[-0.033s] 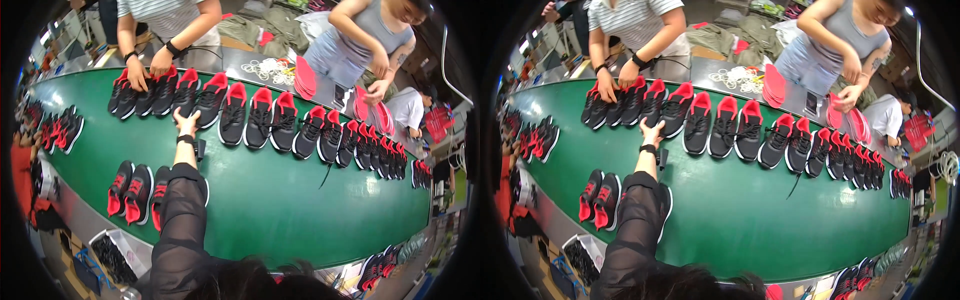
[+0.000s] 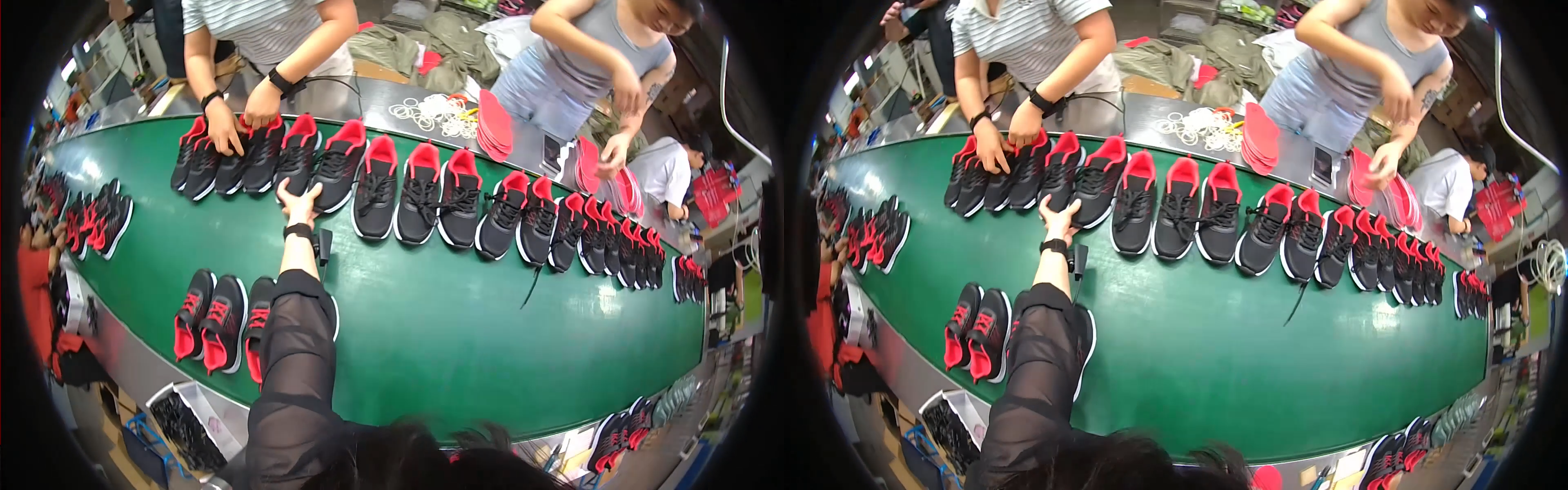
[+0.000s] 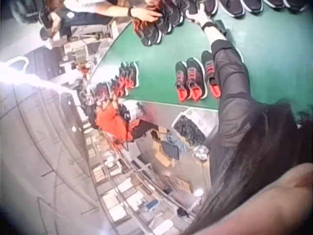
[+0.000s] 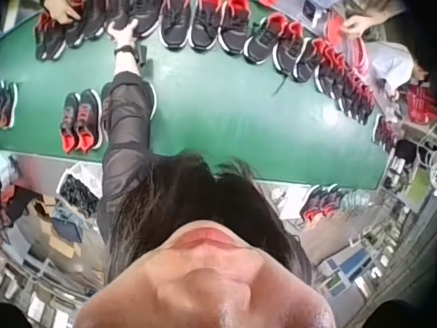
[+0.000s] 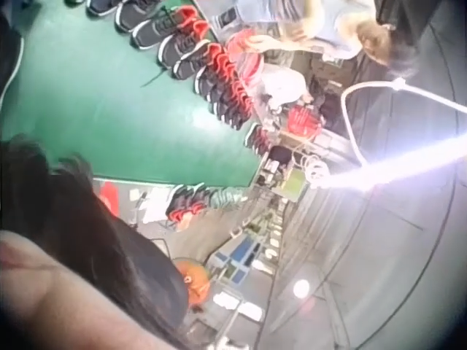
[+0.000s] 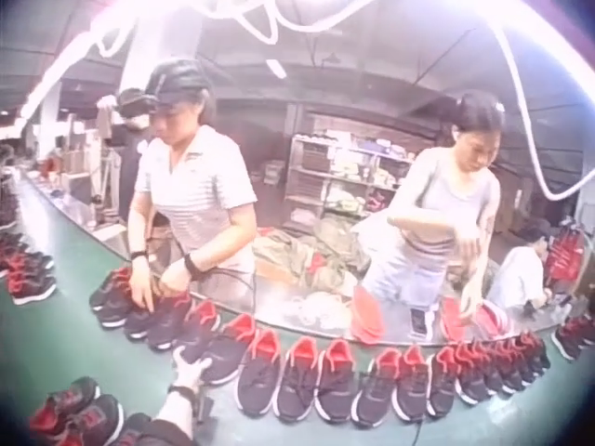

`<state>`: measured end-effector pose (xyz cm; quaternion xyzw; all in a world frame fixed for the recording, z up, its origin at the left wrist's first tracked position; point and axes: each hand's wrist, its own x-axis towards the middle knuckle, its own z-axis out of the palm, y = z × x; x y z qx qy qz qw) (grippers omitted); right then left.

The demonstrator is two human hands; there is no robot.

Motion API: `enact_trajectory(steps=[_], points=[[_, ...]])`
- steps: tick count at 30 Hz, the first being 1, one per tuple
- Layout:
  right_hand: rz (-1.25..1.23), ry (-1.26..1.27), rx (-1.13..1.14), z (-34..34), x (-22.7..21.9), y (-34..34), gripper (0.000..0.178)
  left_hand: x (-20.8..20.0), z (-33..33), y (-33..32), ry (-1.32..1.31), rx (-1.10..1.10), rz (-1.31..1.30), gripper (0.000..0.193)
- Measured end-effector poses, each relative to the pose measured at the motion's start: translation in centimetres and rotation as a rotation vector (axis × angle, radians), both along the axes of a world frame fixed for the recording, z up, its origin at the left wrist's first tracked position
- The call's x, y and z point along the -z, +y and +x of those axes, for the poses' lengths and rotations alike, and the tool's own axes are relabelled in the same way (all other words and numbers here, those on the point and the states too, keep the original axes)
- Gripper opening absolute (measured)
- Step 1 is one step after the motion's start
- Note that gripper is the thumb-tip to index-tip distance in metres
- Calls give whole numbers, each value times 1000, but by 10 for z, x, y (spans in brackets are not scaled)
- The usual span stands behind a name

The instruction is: Insert insoles into finished shoes and organize them on a conveyor belt in a shoe factory.

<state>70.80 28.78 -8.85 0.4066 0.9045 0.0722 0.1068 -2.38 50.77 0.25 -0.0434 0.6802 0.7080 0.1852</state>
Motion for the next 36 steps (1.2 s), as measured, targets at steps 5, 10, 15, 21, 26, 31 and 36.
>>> enact_trajectory(steps=[5,10,15,21,26,31,36], points=[[123,-58,-72,21,-6,-25,39,-26,16,-12,9,-41,54,79],[191,-137,-176,94,-48,-100,37,-124,67,-39,192,-138,-208,62],[2,4,-312,88,-67,-73,11,-177,161,-122,556,-84,-680,57],[-19,188,-344,59,-120,-73,17,-219,309,-229,807,176,-555,49],[-351,294,70,40,-152,-84,33,-225,340,-290,677,750,-268,39],[-204,326,437,61,-169,-92,35,-254,386,-283,687,1487,-238,36],[-196,362,460,89,-166,-81,33,-210,419,-247,712,2057,-306,39]])
